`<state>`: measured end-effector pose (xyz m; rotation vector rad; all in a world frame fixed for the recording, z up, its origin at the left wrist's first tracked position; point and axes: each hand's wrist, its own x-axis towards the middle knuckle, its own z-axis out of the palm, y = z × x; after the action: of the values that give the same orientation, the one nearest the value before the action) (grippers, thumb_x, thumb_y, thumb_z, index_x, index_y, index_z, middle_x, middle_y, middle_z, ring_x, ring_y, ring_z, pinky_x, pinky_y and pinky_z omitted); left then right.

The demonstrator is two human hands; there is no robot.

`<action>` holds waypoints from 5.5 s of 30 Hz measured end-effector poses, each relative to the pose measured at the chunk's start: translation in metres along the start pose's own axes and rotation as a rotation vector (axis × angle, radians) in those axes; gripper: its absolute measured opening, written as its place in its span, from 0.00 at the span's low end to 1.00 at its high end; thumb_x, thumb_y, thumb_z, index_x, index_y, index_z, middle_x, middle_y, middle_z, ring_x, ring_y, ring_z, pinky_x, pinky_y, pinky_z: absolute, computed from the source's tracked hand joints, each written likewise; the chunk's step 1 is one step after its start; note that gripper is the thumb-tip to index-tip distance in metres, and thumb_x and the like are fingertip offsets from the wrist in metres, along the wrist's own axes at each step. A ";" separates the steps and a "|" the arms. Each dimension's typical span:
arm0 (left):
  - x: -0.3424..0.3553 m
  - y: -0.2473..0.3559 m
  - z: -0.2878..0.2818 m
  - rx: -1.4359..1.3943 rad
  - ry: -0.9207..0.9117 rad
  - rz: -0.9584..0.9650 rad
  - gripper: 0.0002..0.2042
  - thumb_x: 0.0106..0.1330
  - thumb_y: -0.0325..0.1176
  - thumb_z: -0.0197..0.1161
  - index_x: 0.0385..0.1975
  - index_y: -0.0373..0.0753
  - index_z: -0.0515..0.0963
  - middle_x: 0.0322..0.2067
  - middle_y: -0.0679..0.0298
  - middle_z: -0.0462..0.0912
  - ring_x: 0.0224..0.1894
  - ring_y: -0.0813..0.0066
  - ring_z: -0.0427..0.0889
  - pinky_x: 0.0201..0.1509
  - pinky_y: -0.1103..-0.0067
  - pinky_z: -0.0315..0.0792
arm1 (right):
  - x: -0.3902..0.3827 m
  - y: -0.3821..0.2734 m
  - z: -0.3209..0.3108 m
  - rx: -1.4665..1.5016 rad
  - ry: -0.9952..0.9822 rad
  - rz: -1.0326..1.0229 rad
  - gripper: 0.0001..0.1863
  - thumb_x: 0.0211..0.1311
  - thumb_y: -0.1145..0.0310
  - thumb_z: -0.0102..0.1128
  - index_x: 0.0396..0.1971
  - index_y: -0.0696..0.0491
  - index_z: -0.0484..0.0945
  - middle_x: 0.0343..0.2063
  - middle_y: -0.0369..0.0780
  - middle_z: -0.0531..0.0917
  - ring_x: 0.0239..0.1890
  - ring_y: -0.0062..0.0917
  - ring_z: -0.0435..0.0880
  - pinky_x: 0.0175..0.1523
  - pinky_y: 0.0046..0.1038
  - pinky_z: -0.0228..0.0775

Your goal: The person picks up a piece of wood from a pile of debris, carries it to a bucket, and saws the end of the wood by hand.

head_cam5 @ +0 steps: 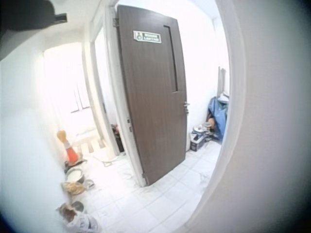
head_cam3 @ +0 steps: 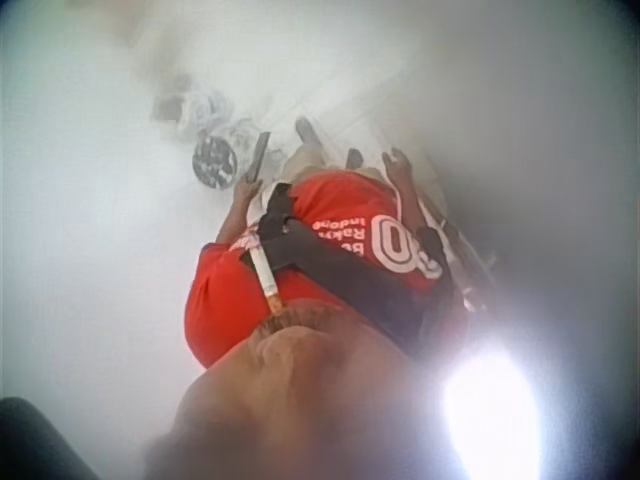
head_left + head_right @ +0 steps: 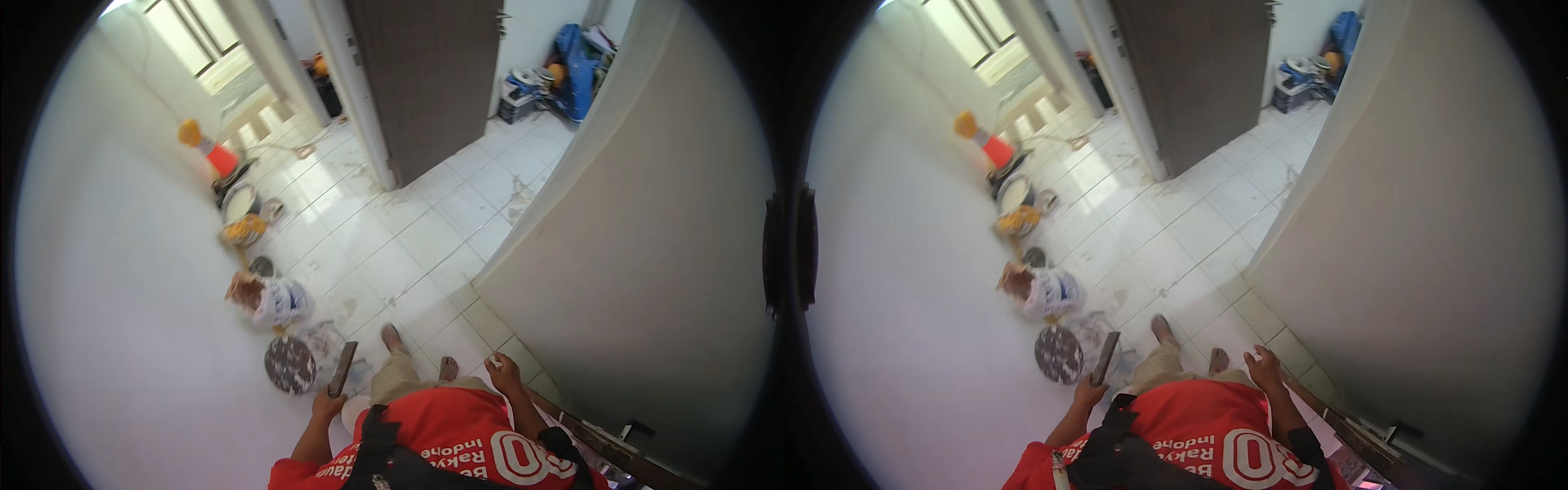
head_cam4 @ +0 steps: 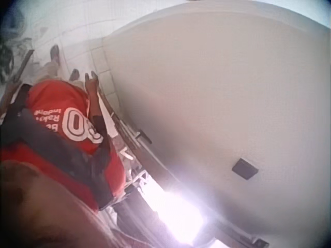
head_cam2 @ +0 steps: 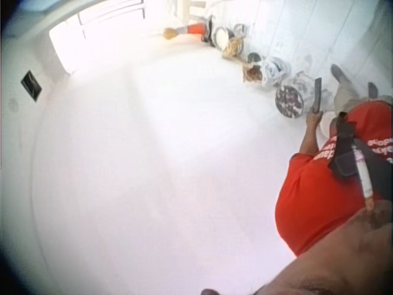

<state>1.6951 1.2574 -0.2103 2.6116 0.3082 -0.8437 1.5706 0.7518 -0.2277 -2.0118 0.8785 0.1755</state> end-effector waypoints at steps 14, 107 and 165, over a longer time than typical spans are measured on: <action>0.358 0.229 -0.208 0.056 -0.180 0.196 0.40 0.64 0.68 0.59 0.54 0.29 0.80 0.39 0.42 0.86 0.36 0.52 0.88 0.35 0.66 0.80 | 0.143 -0.044 0.096 -0.083 -0.006 0.208 0.24 0.67 0.50 0.60 0.44 0.57 0.85 0.41 0.53 0.87 0.42 0.45 0.88 0.51 0.41 0.80; 0.440 2.267 0.486 0.602 -0.417 0.323 0.29 0.56 0.55 0.74 0.34 0.28 0.82 0.29 0.52 0.86 0.28 0.66 0.86 0.31 0.71 0.77 | 1.538 0.599 -1.659 0.221 0.528 0.853 0.32 0.65 0.51 0.63 0.61 0.59 0.77 0.55 0.55 0.82 0.60 0.45 0.81 0.65 0.40 0.71; 0.329 2.438 0.584 0.664 -0.441 0.068 0.35 0.52 0.54 0.74 0.54 0.34 0.80 0.28 0.58 0.86 0.31 0.68 0.84 0.40 0.69 0.78 | 1.652 0.519 -1.629 -0.022 0.447 0.559 0.34 0.64 0.55 0.64 0.68 0.53 0.70 0.63 0.52 0.74 0.69 0.48 0.68 0.68 0.48 0.61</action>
<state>2.4281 -1.1620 -0.1496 2.8599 -0.2247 -1.6870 2.1176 -1.5584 -0.3620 -1.8049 1.7216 0.0414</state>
